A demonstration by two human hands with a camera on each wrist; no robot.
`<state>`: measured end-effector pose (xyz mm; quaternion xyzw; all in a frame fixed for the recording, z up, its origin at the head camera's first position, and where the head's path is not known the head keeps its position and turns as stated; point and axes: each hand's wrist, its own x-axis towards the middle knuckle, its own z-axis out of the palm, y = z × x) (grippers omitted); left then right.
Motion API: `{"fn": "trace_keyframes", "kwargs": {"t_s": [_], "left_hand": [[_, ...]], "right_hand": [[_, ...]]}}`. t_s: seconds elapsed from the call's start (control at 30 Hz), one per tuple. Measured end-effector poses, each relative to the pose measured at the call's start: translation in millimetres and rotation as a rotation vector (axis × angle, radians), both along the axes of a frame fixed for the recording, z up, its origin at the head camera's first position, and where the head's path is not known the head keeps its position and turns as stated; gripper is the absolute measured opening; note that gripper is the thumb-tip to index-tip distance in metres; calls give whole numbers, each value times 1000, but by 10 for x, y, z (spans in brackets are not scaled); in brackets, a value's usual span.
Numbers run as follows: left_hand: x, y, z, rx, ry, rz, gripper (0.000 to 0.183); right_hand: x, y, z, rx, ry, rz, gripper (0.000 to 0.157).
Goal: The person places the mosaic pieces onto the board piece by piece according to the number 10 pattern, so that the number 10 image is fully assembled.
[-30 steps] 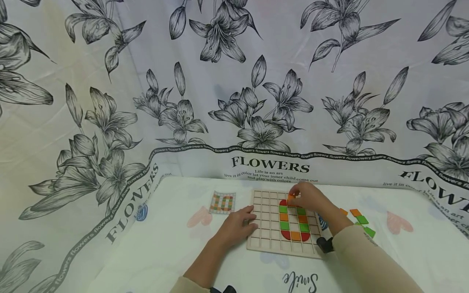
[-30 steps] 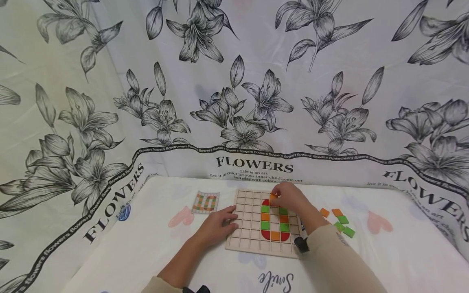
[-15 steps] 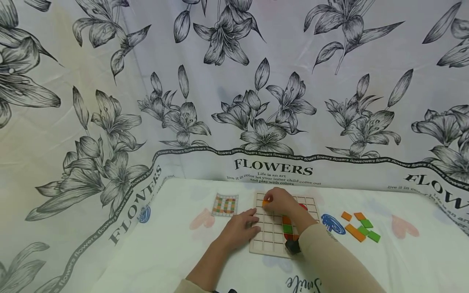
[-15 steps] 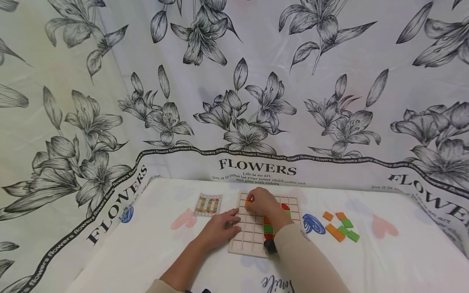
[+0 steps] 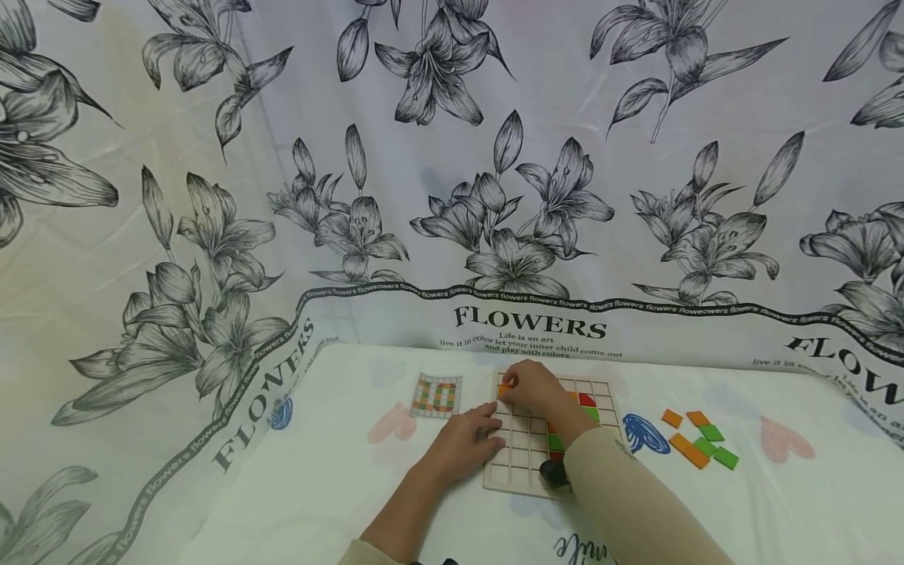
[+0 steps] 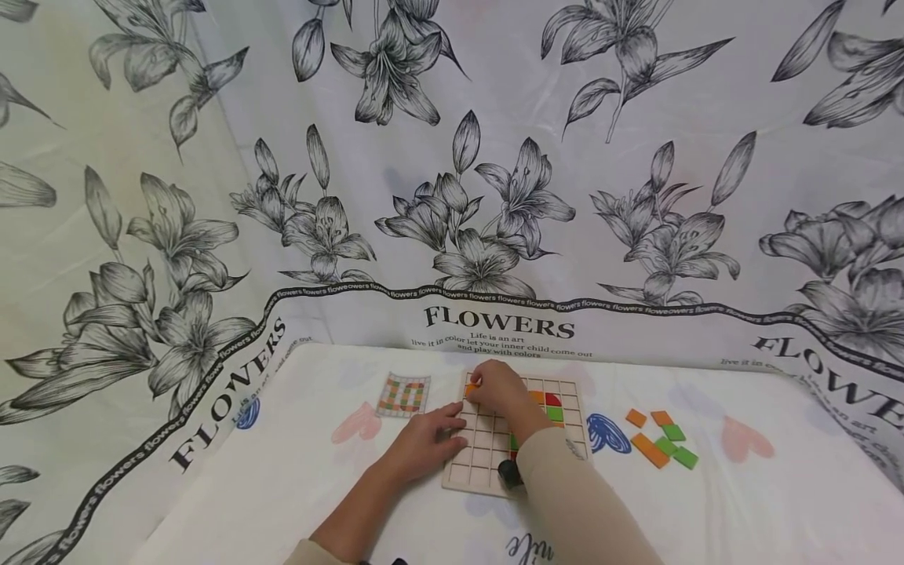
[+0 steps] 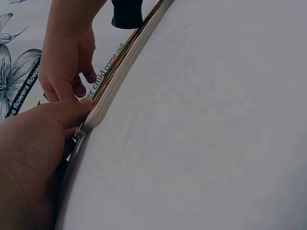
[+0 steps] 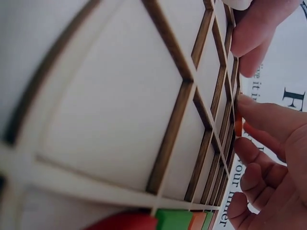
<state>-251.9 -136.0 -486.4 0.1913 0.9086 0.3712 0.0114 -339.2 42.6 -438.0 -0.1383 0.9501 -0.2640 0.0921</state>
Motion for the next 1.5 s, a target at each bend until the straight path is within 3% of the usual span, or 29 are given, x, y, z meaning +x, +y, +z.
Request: {"fn": "trace_keyframes", "kwargs": {"t_s": [0.53,1.07,1.27,1.5], "left_hand": [[-17,9,-18,-8,4,3,36],[-11,10,9,12,1,3,35],[1,5,-3,-4,-9,14,36],[-17,20,-13,-9,5,15,37]], "right_hand": [[-11,25,-41,-43,-52,-41,23],[25,67,15,-30,-14,9,30],[84,323,109,-117,9,15,34],[319,962,270,-172,76,-63,36]]}}
